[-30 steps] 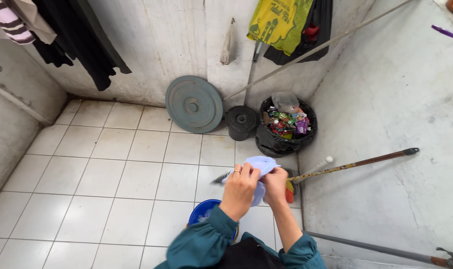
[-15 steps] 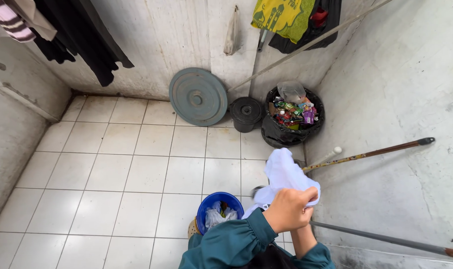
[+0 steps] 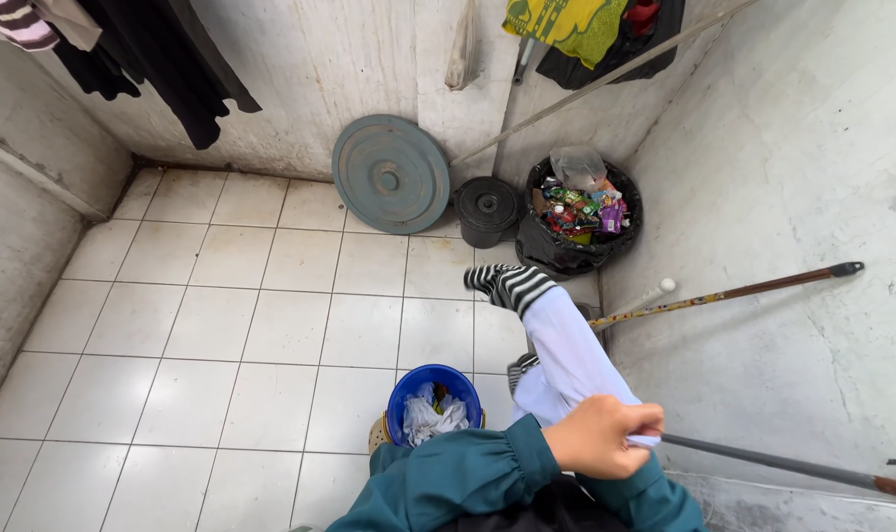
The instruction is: Hanging wet clothes on a circular laundry drying rack.
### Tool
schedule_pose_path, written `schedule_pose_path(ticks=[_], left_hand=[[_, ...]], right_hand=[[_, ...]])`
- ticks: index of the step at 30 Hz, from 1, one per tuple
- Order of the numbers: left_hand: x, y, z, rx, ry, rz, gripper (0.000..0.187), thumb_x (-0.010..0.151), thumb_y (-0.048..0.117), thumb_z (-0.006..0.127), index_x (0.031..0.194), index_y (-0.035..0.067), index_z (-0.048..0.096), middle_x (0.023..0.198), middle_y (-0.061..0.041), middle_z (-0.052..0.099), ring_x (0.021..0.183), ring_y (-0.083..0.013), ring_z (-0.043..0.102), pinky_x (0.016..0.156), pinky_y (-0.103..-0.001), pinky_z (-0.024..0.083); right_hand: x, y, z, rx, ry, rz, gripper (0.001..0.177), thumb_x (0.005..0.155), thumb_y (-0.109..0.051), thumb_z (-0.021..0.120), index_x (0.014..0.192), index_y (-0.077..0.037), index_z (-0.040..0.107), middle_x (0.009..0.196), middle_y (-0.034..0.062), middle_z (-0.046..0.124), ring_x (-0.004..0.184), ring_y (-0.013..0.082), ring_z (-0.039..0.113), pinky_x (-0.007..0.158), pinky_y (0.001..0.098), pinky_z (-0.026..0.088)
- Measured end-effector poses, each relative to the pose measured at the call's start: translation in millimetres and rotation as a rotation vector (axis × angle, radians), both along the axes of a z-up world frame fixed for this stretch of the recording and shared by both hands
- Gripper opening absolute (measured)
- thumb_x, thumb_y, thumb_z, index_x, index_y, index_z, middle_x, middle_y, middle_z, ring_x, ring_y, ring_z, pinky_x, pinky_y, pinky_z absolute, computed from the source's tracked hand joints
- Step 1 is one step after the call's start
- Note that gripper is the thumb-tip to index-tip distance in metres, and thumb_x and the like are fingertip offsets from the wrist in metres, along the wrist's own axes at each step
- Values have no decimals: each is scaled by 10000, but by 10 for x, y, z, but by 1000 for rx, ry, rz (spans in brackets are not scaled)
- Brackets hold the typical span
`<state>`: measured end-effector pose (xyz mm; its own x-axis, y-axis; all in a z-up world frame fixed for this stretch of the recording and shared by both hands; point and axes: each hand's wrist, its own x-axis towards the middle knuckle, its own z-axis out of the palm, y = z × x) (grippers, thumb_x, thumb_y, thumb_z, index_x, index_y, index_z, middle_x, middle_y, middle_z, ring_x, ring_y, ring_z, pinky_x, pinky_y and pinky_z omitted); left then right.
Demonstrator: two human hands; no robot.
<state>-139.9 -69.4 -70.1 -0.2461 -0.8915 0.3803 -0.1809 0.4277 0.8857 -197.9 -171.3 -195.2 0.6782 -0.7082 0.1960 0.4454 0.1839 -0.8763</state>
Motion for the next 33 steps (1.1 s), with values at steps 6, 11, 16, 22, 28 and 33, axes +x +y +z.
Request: schedule_pose_path(ticks=[6,11,16,22,28,33], left_hand=[[68,14,-256,109,209,-240,132,938,176,674,1002,83,606,759,-62,614,735,-155,615,687,-309,517],[431,-330,-463,421,366,-185,257,970,231,710,1159,83,620,939,-4,644,919,-76,591,810,-270,507],[1120,-627,-803,242,473,411,186,907,112,737,1025,63,601,946,-4,648,901,-106,610,800,-283,534],[1674,-35,-7,469,523,89,227,939,184,799,1001,47,628,903,-30,697,857,-102,610,770,-268,498],[1555,249,701,68,-99,-170,350,798,130,843,1107,37,708,960,-51,759,906,-104,627,854,-279,528],[2323,-5,285,480,-83,65,203,871,184,731,977,24,798,843,-71,724,741,-108,608,654,-298,493]], right_hand=[[55,-119,41,-134,127,-19,772,870,-190,621,1556,23,338,1570,149,415,1413,224,420,1165,323,312],[-10,-140,-234,-215,234,-63,702,861,-109,642,1513,14,412,1513,126,482,1360,211,477,1146,338,360],[-302,-186,-1082,-276,351,-123,642,853,-28,664,1469,6,487,1455,103,549,1306,198,533,1127,352,407],[-1025,-577,80,-272,333,-115,546,877,-19,647,1407,5,517,1410,140,580,1288,239,561,1117,400,425],[-2588,-885,1433,-196,320,-140,432,906,-7,628,1331,4,554,1357,186,617,1267,287,594,1104,457,446],[-2820,-1138,2102,-186,300,-135,339,930,2,612,1269,3,585,1312,223,648,1248,327,621,1094,505,464]])
